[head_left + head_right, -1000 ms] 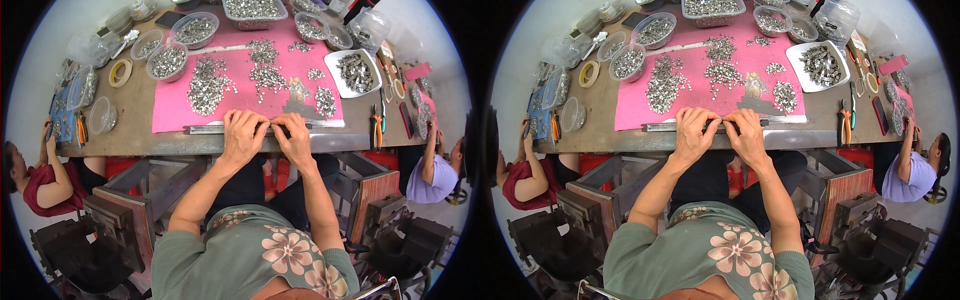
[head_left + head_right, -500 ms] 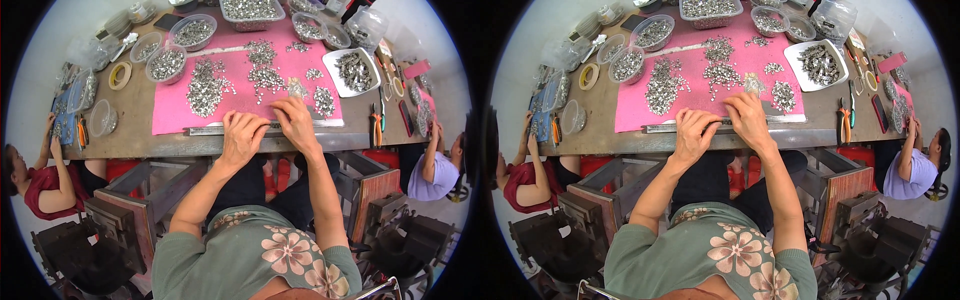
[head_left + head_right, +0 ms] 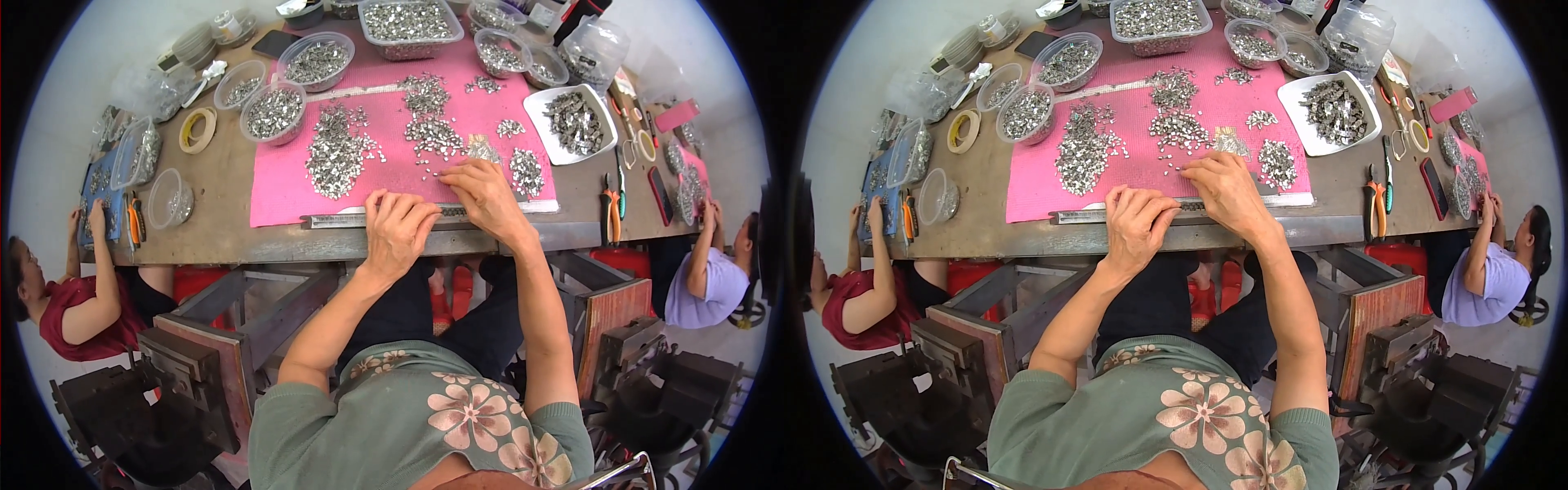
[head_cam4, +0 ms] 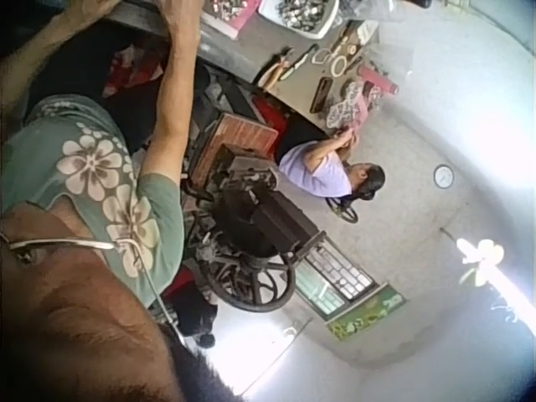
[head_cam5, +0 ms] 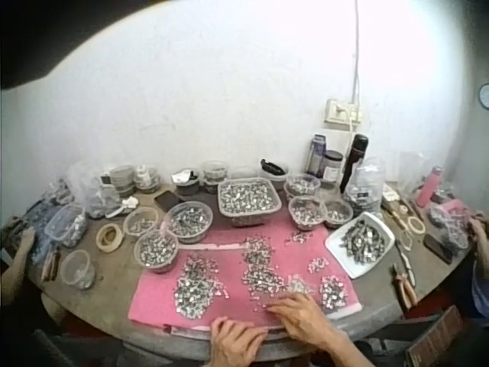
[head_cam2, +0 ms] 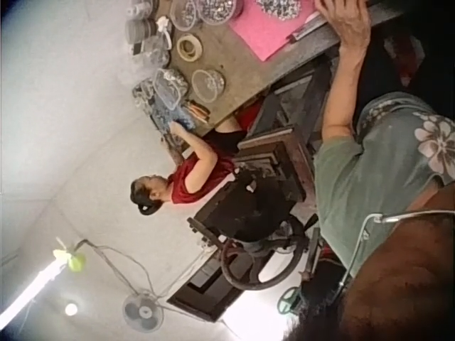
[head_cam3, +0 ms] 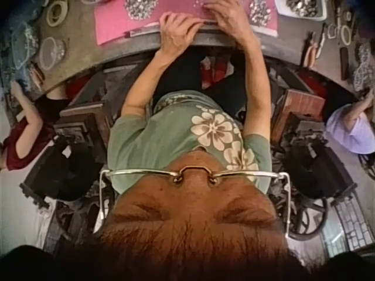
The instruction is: The person sorts small metal butterfly-shaped parts into a jig by hand, then processes them using a manual wheel press.
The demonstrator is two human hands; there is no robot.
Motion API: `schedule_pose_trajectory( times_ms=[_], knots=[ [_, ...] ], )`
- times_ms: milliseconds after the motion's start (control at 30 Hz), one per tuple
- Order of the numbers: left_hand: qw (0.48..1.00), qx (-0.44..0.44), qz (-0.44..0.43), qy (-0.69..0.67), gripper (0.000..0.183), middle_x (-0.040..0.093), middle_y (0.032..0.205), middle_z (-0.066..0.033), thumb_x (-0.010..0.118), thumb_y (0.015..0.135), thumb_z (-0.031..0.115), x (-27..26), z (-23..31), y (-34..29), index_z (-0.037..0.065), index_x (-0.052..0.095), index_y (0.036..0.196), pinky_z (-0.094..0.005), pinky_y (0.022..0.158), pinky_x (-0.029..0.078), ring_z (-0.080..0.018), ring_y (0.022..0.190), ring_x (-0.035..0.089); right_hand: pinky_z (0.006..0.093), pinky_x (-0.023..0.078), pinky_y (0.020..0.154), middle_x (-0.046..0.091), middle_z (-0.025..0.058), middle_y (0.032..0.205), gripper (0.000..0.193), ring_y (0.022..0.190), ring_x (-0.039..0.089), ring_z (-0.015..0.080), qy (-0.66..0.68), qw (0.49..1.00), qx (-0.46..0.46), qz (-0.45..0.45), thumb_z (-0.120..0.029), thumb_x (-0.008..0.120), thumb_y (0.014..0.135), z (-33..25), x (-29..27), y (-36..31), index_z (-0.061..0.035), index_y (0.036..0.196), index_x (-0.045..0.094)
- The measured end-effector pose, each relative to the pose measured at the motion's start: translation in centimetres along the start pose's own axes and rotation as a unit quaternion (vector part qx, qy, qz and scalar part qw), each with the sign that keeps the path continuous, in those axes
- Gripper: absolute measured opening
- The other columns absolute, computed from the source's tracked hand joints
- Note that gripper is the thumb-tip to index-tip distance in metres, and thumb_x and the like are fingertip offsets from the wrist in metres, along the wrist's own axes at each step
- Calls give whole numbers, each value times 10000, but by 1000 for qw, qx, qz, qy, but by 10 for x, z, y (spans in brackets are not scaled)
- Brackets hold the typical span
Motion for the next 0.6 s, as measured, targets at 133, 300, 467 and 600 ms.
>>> schedule_pose_trajectory(
  times_ms=[133, 300, 467, 600],
  knots=[
    [1000, 1, 1, 3, 154, 678, 928, -16, 806, 814, 153, 0, 1, 1, 109, 747, 949, -427, 945, 385, -211, 909, 617, 411, 482, 855, 704, 112, 968, 166, 959, 632, 312, 9, 998, 61, 14, -17, 702, 871, 7, 3, 5, -35, 1030, 746],
    [1000, -7, -15, -4, 195, 676, 947, -34, 816, 805, 171, 1, -1, 2, 95, 744, 969, -428, 942, 387, -225, 919, 616, 444, 434, 794, 637, 96, 841, 108, 867, 601, 305, 8, 993, 100, 62, -136, 757, 855, 16, 17, 13, -44, 892, 715],
    [999, -23, -26, -24, 198, 679, 962, -46, 815, 809, 169, 2, -4, 2, 85, 742, 973, -425, 936, 396, -250, 930, 618, 439, 432, 795, 635, 97, 852, 107, 862, 604, 305, -12, 991, 121, 54, -124, 753, 849, 21, 24, 16, -39, 863, 689],
    [998, -30, -29, -36, 192, 680, 961, -45, 808, 816, 165, 3, -8, 2, 84, 743, 978, -430, 937, 402, -253, 932, 620, 426, 421, 803, 625, 93, 851, 73, 852, 606, 294, 2, 994, 78, 81, -81, 729, 855, 7, 9, 4, -35, 866, 674]
  ],
)
Point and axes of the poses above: each hand's wrist, its own y-axis towards the middle knuckle, its own x-axis out of the palm, z = x × y, the point moved 10 cm from there along y, towards the middle knuckle
